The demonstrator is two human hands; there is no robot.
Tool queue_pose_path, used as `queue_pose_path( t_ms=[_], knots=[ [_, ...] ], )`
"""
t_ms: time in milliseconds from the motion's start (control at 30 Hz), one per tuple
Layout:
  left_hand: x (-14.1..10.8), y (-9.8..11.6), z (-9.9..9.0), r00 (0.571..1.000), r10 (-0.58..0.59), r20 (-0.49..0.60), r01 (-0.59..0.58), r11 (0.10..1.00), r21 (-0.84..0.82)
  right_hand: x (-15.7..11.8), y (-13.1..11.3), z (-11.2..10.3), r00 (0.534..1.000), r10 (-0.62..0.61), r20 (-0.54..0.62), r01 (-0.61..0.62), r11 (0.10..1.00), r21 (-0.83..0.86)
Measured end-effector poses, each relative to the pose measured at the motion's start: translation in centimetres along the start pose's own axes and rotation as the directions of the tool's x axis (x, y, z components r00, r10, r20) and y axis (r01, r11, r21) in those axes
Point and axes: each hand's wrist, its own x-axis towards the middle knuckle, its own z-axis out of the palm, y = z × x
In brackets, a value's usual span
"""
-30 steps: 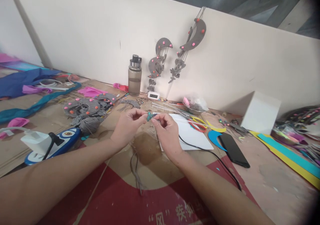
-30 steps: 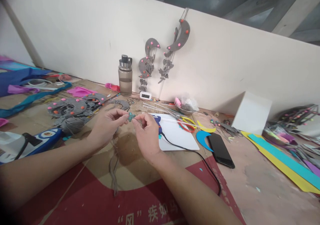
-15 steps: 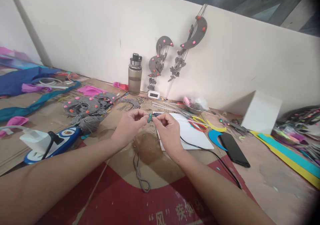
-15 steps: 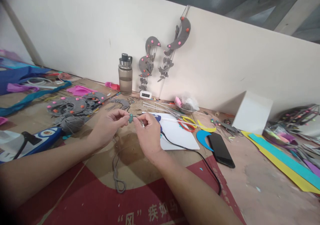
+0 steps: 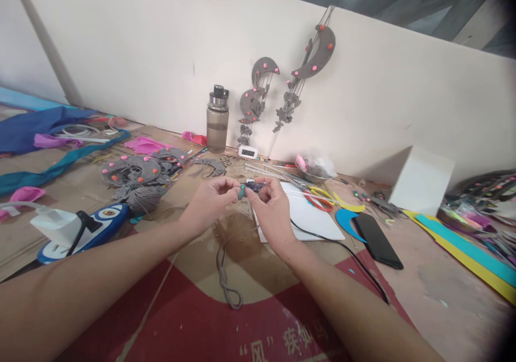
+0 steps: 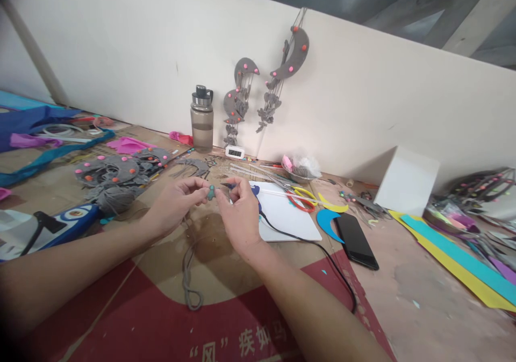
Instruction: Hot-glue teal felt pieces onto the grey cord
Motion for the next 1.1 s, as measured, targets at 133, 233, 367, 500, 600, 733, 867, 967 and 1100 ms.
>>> queue_pose_path(
  t_ms=[133, 233, 367, 500, 600, 733, 867, 967, 1100],
  knots=[
    [0.2, -0.3, -0.1, 1.0, -0.014, 0.024, 0.014, 1.0, -0.002, 0.1, -0.1, 0.0, 0.996, 0.006, 0.092, -0.015, 0.996, 0.093],
    [0.4, -0.7, 0.0, 0.999, -0.015, 0.038, 0.016, 1.0, -0.022, 0.3, 0.3, 0.2, 0.991, 0.054, 0.12, -0.076, 0.98, 0.182],
    [0.5, -1.0, 0.1, 0.999, -0.013, 0.052, 0.02, 0.992, -0.124, 0.7, 1.4, 0.5, 0.989, 0.13, 0.069, -0.143, 0.963, 0.229],
    [0.6, -1.9, -0.1, 1.0, -0.02, -0.01, 0.017, 0.977, -0.213, 0.6, 2.4, 1.0, 0.97, 0.234, 0.062, -0.242, 0.922, 0.302],
    [0.7, -2.8, -0.1, 0.999, -0.015, -0.034, 0.008, 0.982, -0.19, 0.0, 2.4, 1.3, 0.97, 0.229, 0.085, -0.244, 0.919, 0.309],
    [0.7, -3.3, 0.1, 0.999, -0.042, -0.023, 0.038, 0.987, -0.157, -1.1, 1.8, 1.5, 0.981, 0.163, 0.108, -0.186, 0.948, 0.26],
    [0.6, -3.0, 0.2, 0.999, -0.033, 0.004, 0.033, 0.995, -0.098, -2.0, 1.3, 1.7, 0.987, 0.087, 0.135, -0.117, 0.967, 0.228],
    [0.5, -3.2, 0.1, 1.0, -0.016, 0.01, 0.017, 0.999, -0.035, -2.3, 1.5, 1.8, 0.988, 0.048, 0.15, -0.077, 0.979, 0.191],
    [0.8, -4.1, -0.1, 1.0, 0.006, -0.019, -0.007, 1.0, -0.01, -2.1, 2.1, 2.0, 0.99, 0.041, 0.134, -0.065, 0.983, 0.173]
  ],
)
